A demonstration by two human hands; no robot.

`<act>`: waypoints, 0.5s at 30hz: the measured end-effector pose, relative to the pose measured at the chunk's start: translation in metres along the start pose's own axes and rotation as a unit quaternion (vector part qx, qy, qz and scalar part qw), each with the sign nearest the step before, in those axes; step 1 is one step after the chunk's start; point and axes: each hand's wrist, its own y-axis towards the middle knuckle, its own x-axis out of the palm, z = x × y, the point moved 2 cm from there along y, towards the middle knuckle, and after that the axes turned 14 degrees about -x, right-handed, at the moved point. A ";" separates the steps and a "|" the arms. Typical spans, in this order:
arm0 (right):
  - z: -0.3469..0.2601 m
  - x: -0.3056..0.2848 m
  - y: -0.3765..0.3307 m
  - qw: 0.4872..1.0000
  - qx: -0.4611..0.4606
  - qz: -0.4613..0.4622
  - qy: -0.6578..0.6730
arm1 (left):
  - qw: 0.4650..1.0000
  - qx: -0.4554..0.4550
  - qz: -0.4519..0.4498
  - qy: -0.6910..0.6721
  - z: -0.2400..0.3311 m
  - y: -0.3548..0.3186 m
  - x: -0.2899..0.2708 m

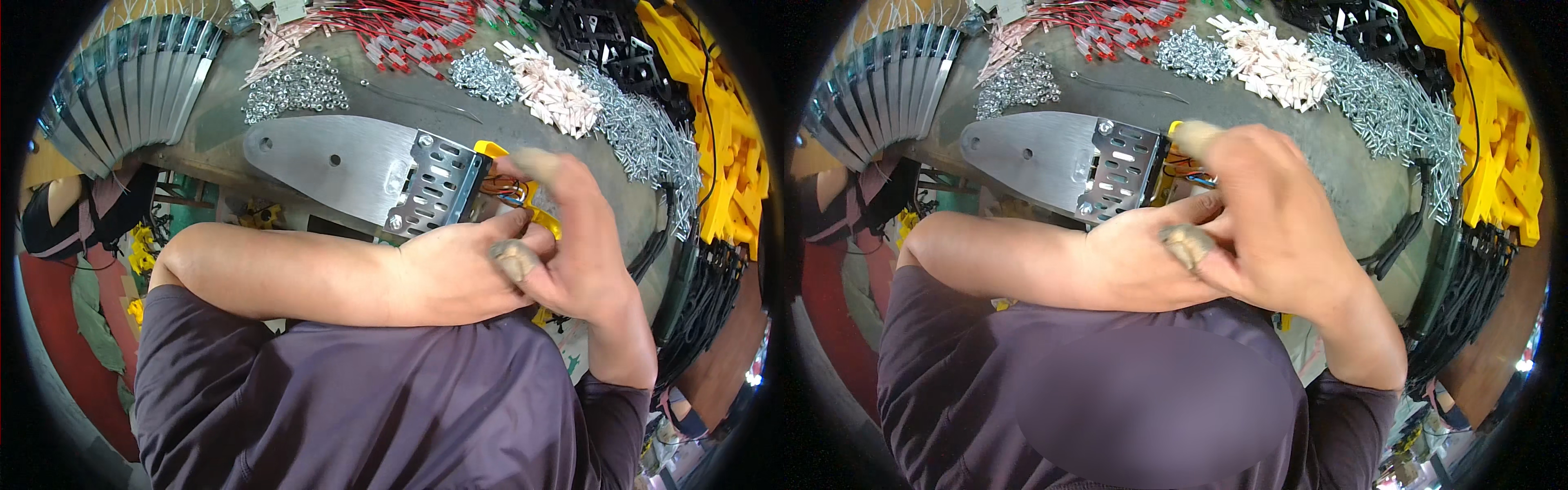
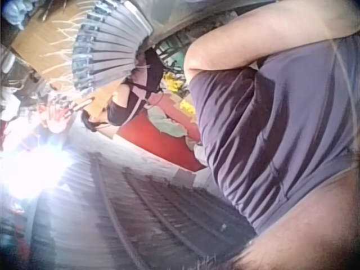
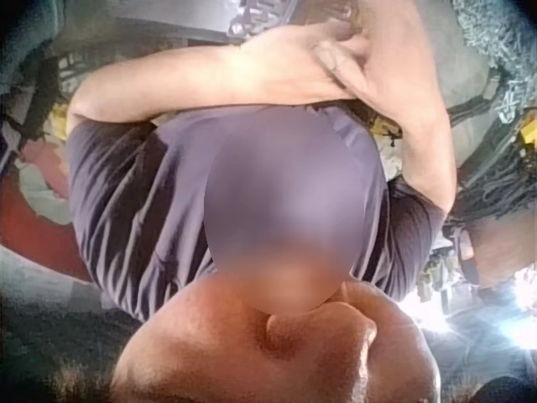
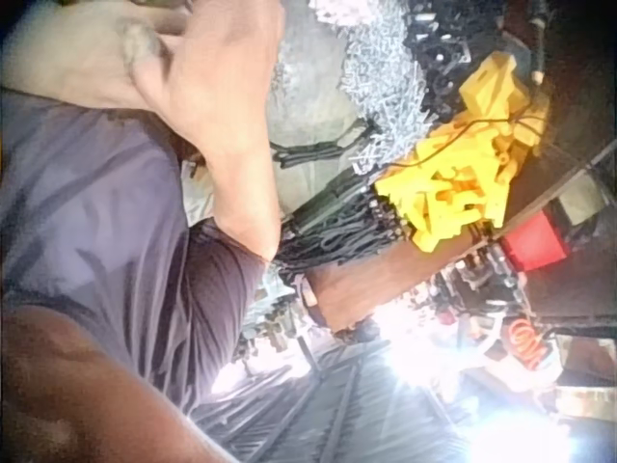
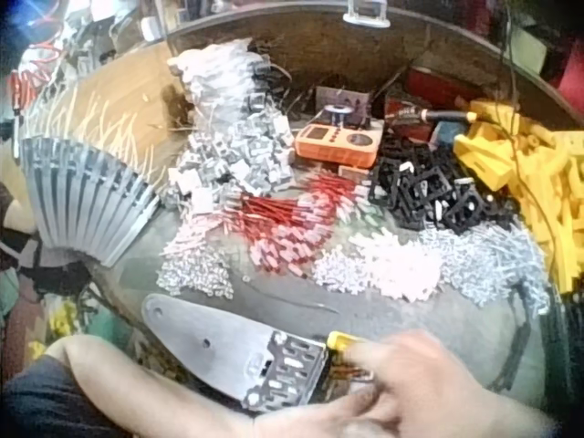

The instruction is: Assembling the housing and internal components of a handheld electronic device, including wiring and screwing panels together.

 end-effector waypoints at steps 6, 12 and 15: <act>0.009 0.007 -0.032 0.973 0.086 0.182 0.113 | 0.998 0.020 -0.063 -0.023 0.000 0.007 0.003; 0.003 0.000 -0.016 0.998 0.010 0.051 0.041 | 0.996 0.027 -0.077 0.023 -0.003 0.013 -0.005; -0.009 -0.003 -0.001 0.998 0.011 -0.032 -0.047 | 0.997 0.034 -0.064 -0.003 -0.002 -0.001 -0.005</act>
